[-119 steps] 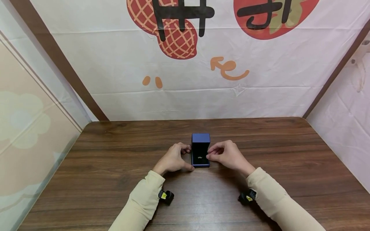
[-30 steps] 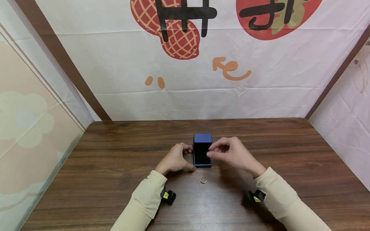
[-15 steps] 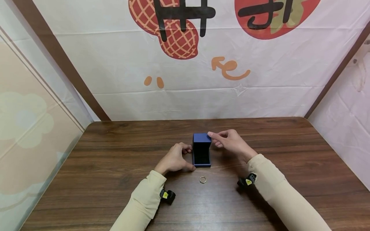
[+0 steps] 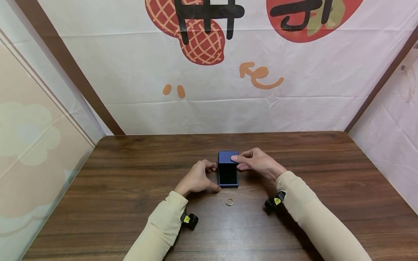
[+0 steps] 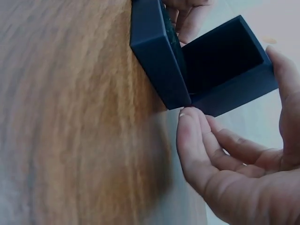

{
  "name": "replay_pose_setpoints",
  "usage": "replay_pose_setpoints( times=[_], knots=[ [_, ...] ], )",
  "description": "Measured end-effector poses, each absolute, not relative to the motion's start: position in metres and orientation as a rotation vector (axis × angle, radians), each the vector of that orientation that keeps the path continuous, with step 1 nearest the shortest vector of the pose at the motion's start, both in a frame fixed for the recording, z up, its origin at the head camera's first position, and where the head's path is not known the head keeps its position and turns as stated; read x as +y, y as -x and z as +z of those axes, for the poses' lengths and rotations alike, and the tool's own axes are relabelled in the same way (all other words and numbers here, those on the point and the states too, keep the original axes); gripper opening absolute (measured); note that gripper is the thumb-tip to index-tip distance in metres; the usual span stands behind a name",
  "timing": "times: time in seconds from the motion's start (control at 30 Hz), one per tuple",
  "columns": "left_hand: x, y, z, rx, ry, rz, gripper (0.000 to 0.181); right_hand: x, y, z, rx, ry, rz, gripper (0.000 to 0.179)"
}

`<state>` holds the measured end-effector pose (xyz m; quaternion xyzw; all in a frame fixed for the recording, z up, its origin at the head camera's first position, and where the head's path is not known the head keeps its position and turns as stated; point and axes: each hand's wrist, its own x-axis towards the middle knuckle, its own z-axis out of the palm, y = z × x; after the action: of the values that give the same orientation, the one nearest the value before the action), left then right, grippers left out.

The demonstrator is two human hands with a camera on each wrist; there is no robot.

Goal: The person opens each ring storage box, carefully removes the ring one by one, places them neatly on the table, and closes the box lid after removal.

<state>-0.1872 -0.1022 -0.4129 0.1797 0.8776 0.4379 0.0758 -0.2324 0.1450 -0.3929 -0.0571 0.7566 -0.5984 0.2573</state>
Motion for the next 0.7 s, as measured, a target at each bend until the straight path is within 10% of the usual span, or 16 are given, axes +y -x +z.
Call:
replay_pose_setpoints(
  times=[0.7],
  knots=[
    [-0.102,0.186,-0.412,2.628,-0.514,1.314,0.063,0.144,0.202,-0.390,2.567,0.754,-1.242,0.063]
  ],
)
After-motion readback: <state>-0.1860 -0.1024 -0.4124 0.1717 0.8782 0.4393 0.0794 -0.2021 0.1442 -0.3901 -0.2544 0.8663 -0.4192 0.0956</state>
